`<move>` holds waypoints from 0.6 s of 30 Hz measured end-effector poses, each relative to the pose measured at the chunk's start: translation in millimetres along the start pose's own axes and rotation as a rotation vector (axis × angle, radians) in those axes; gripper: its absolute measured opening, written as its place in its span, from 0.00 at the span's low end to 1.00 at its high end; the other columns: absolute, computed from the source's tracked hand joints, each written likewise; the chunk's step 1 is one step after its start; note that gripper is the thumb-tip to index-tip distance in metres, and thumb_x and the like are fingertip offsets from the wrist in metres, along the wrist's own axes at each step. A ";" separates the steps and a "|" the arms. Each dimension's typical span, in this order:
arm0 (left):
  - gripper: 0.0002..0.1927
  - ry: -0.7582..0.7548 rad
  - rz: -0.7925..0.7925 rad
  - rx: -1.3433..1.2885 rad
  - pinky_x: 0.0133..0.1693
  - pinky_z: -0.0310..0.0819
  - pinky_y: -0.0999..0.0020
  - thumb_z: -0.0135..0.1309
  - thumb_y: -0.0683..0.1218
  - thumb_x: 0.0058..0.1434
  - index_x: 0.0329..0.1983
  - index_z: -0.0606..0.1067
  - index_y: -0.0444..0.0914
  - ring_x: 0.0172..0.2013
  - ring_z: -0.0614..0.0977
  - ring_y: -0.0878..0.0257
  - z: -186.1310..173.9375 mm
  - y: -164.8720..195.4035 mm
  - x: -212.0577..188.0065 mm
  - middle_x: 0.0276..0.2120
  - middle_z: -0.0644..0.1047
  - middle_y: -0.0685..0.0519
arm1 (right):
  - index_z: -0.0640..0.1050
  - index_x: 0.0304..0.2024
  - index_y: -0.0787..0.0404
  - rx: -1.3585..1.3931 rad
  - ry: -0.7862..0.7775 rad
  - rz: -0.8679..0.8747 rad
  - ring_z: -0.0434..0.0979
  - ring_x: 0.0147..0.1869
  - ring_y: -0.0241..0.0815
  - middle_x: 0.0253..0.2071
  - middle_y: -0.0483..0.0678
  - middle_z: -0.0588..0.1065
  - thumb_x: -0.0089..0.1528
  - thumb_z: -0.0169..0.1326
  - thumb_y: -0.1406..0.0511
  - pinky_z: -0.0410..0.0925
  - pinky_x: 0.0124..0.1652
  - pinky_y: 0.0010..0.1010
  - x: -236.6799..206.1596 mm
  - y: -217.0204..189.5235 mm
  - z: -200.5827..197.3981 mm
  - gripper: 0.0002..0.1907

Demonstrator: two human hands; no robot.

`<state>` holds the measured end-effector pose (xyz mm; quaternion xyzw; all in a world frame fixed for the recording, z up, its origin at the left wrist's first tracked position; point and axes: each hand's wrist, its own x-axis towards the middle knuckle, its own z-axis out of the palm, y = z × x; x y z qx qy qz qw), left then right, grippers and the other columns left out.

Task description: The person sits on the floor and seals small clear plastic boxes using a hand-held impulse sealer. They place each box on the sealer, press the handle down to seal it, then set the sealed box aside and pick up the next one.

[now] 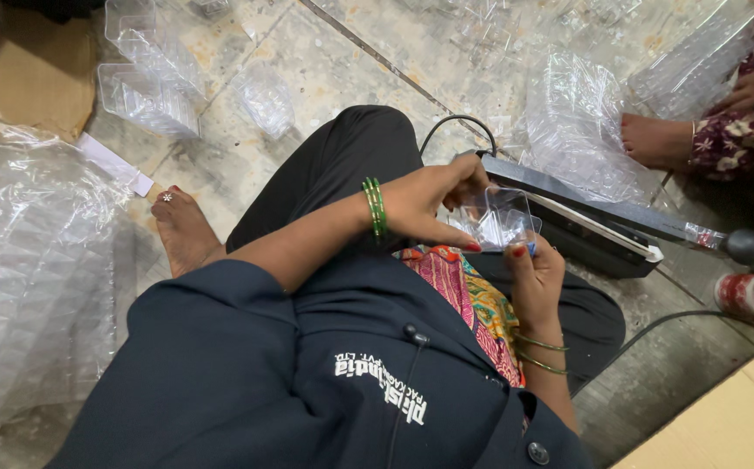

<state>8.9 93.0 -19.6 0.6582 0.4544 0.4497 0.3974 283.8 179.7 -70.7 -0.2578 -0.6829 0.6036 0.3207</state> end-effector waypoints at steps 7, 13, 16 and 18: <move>0.42 -0.060 -0.077 -0.417 0.36 0.71 0.73 0.76 0.49 0.49 0.59 0.62 0.35 0.40 0.79 0.72 8.6 4.9 1.8 0.55 0.79 0.52 | 0.71 0.36 0.60 0.210 -0.072 0.004 0.57 0.30 0.25 0.29 0.35 0.64 0.69 0.54 0.47 0.51 0.30 0.20 -2.5 -5.0 6.7 0.24; 0.46 0.069 0.013 -0.166 0.39 0.75 0.73 0.78 0.49 0.44 0.64 0.67 0.37 0.35 0.74 0.70 9.5 11.5 5.8 0.50 0.78 0.54 | 0.69 0.37 0.58 -0.071 -0.024 -0.103 0.56 0.35 0.26 0.31 0.35 0.61 0.63 0.59 0.39 0.52 0.34 0.20 4.8 -22.7 10.6 0.31; 0.45 0.164 0.032 0.008 0.39 0.75 0.72 0.78 0.51 0.43 0.63 0.68 0.38 0.35 0.73 0.67 8.0 15.9 4.4 0.48 0.77 0.54 | 0.66 0.35 0.57 -0.258 0.000 -0.075 0.55 0.33 0.27 0.29 0.35 0.59 0.56 0.63 0.37 0.51 0.33 0.20 7.1 -32.2 14.6 0.35; 0.46 0.199 0.077 0.075 0.39 0.75 0.71 0.77 0.52 0.43 0.64 0.67 0.39 0.35 0.75 0.67 8.5 19.1 3.4 0.48 0.76 0.55 | 0.65 0.34 0.57 -0.328 0.024 -0.037 0.54 0.31 0.27 0.27 0.35 0.58 0.53 0.65 0.37 0.51 0.31 0.21 7.8 -36.9 18.2 0.36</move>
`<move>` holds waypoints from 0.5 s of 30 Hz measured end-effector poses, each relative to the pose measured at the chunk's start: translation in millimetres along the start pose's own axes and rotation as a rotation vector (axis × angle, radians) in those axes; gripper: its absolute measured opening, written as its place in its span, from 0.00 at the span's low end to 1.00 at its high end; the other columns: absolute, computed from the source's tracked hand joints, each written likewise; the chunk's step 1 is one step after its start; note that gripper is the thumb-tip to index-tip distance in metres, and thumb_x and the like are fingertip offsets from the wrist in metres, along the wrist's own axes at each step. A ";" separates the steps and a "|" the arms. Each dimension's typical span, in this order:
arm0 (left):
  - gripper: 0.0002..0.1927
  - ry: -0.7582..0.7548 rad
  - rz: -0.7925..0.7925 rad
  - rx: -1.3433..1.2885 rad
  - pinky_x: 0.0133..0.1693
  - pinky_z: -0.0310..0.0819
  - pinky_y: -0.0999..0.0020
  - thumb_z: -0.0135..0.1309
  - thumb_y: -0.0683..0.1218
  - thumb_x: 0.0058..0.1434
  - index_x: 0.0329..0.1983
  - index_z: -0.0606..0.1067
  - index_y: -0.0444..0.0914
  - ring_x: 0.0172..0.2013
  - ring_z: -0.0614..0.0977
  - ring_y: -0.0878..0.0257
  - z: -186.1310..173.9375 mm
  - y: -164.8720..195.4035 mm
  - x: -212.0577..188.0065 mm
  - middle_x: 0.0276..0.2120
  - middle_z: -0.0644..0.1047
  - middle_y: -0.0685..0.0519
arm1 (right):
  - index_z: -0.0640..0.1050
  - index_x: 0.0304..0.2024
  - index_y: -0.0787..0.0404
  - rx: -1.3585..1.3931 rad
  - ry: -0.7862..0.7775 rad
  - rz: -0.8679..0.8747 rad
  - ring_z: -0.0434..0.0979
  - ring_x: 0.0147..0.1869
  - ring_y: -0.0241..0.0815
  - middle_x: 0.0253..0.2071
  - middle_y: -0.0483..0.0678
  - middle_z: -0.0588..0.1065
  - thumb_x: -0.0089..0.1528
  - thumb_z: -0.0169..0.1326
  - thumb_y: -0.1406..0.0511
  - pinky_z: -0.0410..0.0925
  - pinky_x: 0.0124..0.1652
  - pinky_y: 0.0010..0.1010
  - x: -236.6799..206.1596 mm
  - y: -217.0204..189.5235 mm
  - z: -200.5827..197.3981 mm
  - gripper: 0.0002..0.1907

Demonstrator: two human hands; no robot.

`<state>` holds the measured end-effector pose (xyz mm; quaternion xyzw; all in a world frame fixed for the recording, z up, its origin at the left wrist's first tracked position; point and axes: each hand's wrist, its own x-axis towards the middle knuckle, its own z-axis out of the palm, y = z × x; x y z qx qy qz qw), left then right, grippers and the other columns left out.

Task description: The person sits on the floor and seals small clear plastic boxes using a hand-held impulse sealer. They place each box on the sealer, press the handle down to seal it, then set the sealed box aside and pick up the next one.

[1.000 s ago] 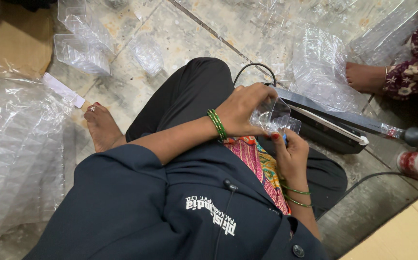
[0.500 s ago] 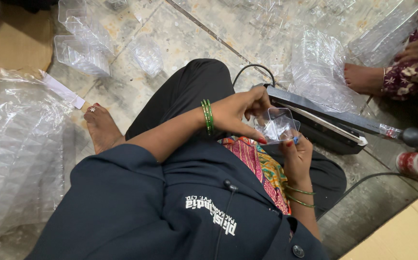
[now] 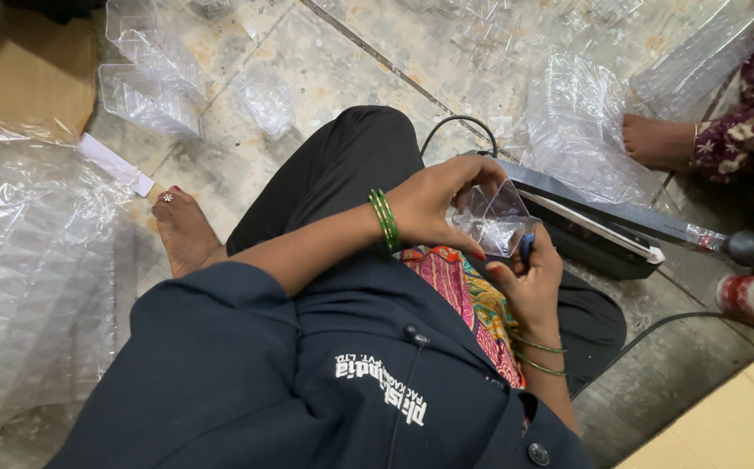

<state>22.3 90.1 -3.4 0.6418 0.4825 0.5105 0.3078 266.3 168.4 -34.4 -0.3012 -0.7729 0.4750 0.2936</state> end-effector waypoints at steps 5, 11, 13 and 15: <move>0.44 0.028 0.059 0.065 0.40 0.75 0.70 0.77 0.52 0.44 0.62 0.68 0.41 0.37 0.76 0.64 2.2 7.2 -0.4 0.49 0.76 0.54 | 0.64 0.34 0.57 -0.131 0.067 0.047 0.54 0.30 0.26 0.27 0.35 0.58 0.54 0.64 0.38 0.51 0.29 0.21 -0.2 -5.4 1.4 0.35; 0.43 0.077 0.146 0.113 0.43 0.76 0.68 0.77 0.55 0.47 0.62 0.67 0.41 0.45 0.79 0.60 3.3 11.4 0.3 0.49 0.75 0.53 | 0.64 0.32 0.58 -0.148 0.065 0.024 0.56 0.30 0.27 0.26 0.35 0.59 0.56 0.64 0.41 0.54 0.29 0.21 -0.8 -3.3 0.1 0.33; 0.42 0.100 0.168 0.129 0.44 0.77 0.68 0.77 0.55 0.48 0.61 0.67 0.41 0.48 0.81 0.60 2.2 11.6 0.5 0.49 0.74 0.52 | 0.65 0.30 0.61 -0.162 0.073 0.013 0.55 0.31 0.30 0.26 0.39 0.58 0.61 0.64 0.46 0.53 0.30 0.25 -0.7 -4.7 3.5 0.30; 0.41 0.101 0.110 0.129 0.43 0.77 0.67 0.76 0.56 0.47 0.60 0.68 0.41 0.46 0.81 0.59 2.8 12.0 0.6 0.47 0.75 0.52 | 0.69 0.32 0.64 -0.202 0.066 0.007 0.56 0.30 0.32 0.24 0.41 0.60 0.64 0.62 0.51 0.54 0.30 0.27 -2.0 -8.8 4.2 0.25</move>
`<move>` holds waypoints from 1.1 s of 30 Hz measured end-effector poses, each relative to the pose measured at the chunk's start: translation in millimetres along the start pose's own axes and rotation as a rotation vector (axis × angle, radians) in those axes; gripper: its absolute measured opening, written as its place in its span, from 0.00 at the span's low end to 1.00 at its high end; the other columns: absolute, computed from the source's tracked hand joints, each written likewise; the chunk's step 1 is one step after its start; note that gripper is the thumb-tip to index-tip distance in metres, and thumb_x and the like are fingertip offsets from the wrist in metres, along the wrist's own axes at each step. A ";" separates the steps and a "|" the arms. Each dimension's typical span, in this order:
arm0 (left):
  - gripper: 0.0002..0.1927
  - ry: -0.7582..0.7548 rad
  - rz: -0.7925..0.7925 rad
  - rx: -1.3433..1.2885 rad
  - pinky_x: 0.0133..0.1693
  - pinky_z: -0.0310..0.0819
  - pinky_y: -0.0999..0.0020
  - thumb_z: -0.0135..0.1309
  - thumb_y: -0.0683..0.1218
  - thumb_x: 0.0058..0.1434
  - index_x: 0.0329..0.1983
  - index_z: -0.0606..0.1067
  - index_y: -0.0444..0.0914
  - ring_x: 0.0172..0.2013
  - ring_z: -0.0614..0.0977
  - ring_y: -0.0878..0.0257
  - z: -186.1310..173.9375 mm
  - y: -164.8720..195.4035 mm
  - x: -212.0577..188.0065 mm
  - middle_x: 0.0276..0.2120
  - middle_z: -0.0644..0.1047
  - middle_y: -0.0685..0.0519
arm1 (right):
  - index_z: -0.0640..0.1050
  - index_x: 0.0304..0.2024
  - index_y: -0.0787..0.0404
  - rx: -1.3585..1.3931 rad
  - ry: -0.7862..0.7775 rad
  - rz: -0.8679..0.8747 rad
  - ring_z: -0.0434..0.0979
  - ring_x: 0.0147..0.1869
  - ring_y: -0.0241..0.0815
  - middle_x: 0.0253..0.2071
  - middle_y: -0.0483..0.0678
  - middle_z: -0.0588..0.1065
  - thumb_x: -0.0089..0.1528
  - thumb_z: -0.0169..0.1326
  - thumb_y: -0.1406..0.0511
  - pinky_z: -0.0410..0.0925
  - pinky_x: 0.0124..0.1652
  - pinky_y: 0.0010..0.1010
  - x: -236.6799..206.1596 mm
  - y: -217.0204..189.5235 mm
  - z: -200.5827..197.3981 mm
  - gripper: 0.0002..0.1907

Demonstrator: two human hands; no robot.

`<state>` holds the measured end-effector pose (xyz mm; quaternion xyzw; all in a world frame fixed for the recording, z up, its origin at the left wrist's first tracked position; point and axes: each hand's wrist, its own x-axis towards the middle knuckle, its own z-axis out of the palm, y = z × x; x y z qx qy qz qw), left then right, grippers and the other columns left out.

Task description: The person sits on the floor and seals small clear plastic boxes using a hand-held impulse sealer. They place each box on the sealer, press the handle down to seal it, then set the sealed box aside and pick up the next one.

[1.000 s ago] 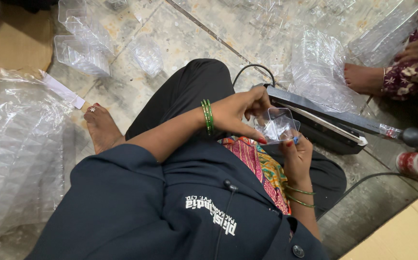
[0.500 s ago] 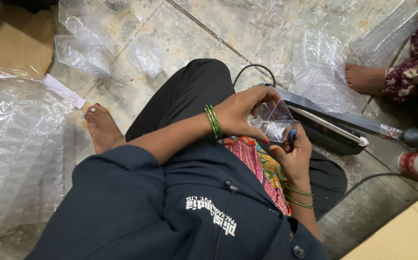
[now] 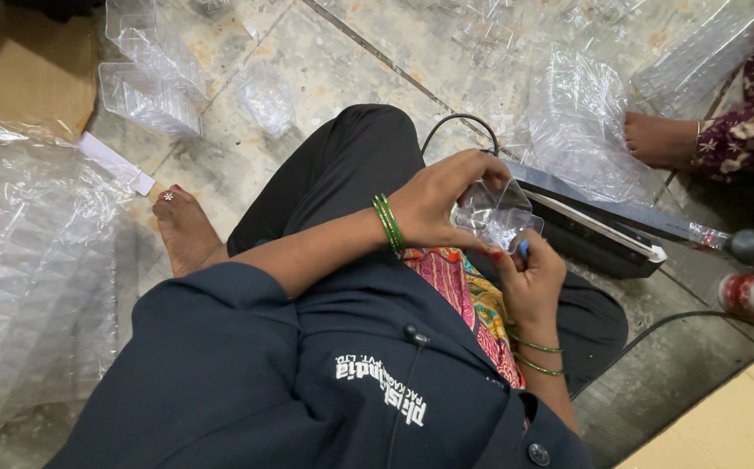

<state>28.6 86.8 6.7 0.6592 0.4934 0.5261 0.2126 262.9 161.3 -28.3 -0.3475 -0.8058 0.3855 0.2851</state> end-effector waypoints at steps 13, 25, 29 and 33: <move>0.36 0.194 0.087 0.288 0.51 0.72 0.56 0.71 0.53 0.53 0.58 0.66 0.40 0.48 0.77 0.48 7.6 14.3 1.2 0.47 0.72 0.47 | 0.76 0.44 0.65 0.045 0.008 0.089 0.61 0.33 0.30 0.27 0.41 0.66 0.68 0.56 0.52 0.59 0.32 0.26 -1.3 -8.1 8.3 0.20; 0.31 0.270 0.143 0.526 0.54 0.70 0.55 0.63 0.44 0.56 0.62 0.66 0.38 0.53 0.76 0.49 29.0 23.9 2.0 0.52 0.70 0.47 | 0.77 0.52 0.66 0.204 0.054 0.030 0.69 0.43 0.29 0.39 0.42 0.76 0.71 0.51 0.45 0.65 0.42 0.23 0.1 -1.5 19.1 0.29; 0.30 0.289 0.158 0.555 0.53 0.70 0.55 0.62 0.44 0.57 0.62 0.66 0.38 0.53 0.76 0.50 31.5 22.2 2.6 0.52 0.70 0.47 | 0.77 0.50 0.67 0.203 0.071 0.036 0.66 0.39 0.29 0.35 0.40 0.74 0.72 0.49 0.47 0.63 0.38 0.24 -1.3 3.7 22.9 0.28; 0.29 0.291 0.145 0.579 0.52 0.70 0.55 0.61 0.43 0.57 0.61 0.66 0.38 0.52 0.76 0.50 33.3 21.1 5.5 0.51 0.70 0.47 | 0.74 0.36 0.65 0.233 0.081 0.072 0.60 0.35 0.28 0.29 0.38 0.66 0.75 0.47 0.50 0.56 0.33 0.25 -2.8 7.0 27.3 0.25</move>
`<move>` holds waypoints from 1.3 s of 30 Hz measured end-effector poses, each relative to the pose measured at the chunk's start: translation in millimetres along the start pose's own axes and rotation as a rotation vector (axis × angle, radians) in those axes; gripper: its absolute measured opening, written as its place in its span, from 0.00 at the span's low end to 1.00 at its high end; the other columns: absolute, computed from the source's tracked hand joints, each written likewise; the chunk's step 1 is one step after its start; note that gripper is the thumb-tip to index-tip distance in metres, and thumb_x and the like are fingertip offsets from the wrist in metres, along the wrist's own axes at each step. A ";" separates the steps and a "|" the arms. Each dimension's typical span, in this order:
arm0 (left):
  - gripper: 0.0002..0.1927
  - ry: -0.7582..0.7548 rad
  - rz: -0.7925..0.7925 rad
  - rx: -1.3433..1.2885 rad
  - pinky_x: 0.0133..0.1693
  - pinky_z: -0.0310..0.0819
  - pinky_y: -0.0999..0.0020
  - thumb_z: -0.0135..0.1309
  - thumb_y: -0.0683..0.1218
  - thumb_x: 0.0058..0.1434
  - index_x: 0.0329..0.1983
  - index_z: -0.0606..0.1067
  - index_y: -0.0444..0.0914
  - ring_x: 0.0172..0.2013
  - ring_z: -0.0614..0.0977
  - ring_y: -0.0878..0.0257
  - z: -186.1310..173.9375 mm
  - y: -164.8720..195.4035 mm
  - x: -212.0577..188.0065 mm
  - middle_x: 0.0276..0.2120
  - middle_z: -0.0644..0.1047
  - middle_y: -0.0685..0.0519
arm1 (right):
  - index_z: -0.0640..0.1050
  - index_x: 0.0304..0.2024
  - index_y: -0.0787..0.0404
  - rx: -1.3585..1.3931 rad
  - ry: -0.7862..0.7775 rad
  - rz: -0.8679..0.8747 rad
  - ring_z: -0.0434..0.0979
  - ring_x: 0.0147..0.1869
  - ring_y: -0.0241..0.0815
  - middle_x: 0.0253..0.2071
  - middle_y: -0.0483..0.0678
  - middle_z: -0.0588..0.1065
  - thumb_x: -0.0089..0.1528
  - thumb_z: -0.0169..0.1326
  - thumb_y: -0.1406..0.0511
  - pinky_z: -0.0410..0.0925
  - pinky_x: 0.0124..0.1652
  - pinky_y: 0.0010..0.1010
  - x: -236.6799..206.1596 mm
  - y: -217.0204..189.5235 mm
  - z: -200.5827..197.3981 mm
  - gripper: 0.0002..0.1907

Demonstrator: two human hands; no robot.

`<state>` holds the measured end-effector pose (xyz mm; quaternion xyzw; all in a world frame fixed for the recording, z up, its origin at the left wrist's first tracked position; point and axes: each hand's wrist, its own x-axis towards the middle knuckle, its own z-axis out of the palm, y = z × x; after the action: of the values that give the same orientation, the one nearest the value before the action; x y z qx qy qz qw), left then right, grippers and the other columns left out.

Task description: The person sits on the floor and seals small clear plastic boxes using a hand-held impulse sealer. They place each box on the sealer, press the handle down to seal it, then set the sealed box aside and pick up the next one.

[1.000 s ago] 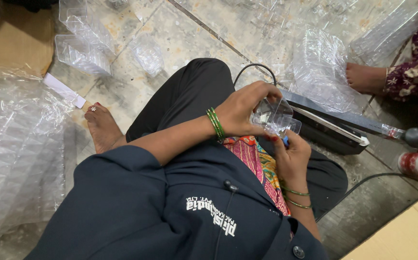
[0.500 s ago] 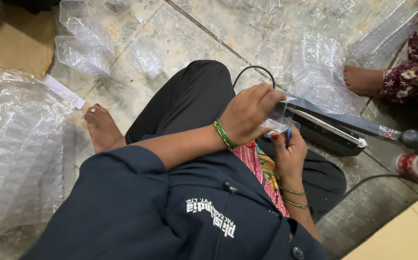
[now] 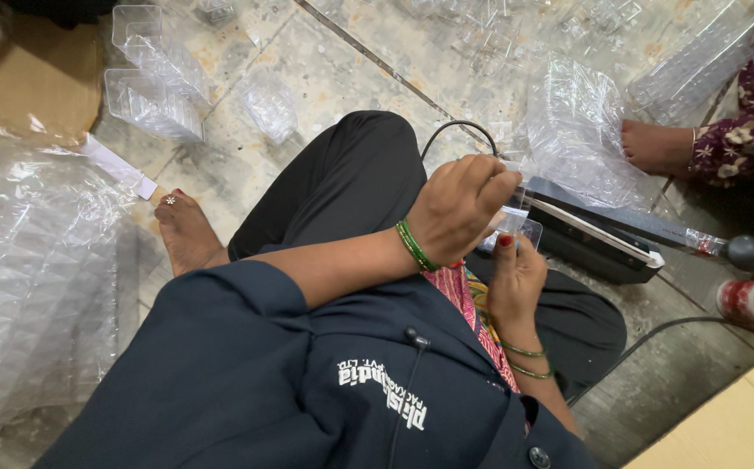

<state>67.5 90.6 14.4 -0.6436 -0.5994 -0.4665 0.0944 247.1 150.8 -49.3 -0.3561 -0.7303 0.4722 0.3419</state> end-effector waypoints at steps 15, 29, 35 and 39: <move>0.45 -0.304 -0.477 -0.515 0.34 0.74 0.69 0.78 0.61 0.35 0.53 0.71 0.40 0.29 0.76 0.67 -5.5 -44.3 -2.3 0.39 0.78 0.55 | 0.67 0.32 0.58 0.235 0.141 -0.024 0.56 0.29 0.23 0.26 0.35 0.62 0.72 0.57 0.63 0.50 0.28 0.20 4.3 -8.6 -18.4 0.16; 0.41 -0.607 -0.352 -0.435 0.44 0.78 0.62 0.73 0.68 0.37 0.47 0.76 0.39 0.42 0.84 0.56 -3.5 -41.3 -10.5 0.40 0.80 0.48 | 0.79 0.42 0.65 0.262 -0.048 -0.062 0.67 0.40 0.28 0.41 0.42 0.75 0.69 0.58 0.66 0.61 0.40 0.20 1.2 -25.7 -15.5 0.07; 0.42 -0.573 -0.335 -0.437 0.42 0.78 0.62 0.73 0.68 0.34 0.46 0.76 0.38 0.40 0.84 0.56 -3.0 -49.4 -10.8 0.38 0.81 0.49 | 0.82 0.36 0.67 0.239 -0.111 0.041 0.66 0.38 0.30 0.37 0.44 0.73 0.67 0.60 0.68 0.59 0.38 0.23 0.2 -21.2 -16.2 0.07; 0.42 -0.603 -0.403 -0.453 0.37 0.77 0.66 0.74 0.67 0.34 0.46 0.78 0.39 0.34 0.83 0.60 -6.8 -57.1 -8.0 0.35 0.81 0.51 | 0.80 0.36 0.66 0.247 -0.153 -0.056 0.71 0.43 0.32 0.38 0.44 0.75 0.67 0.59 0.68 0.64 0.46 0.24 0.4 -20.3 -17.4 0.07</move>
<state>16.4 95.6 -12.5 -0.6258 -0.5964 -0.3863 -0.3217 257.4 152.8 -24.7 -0.2537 -0.7001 0.5747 0.3393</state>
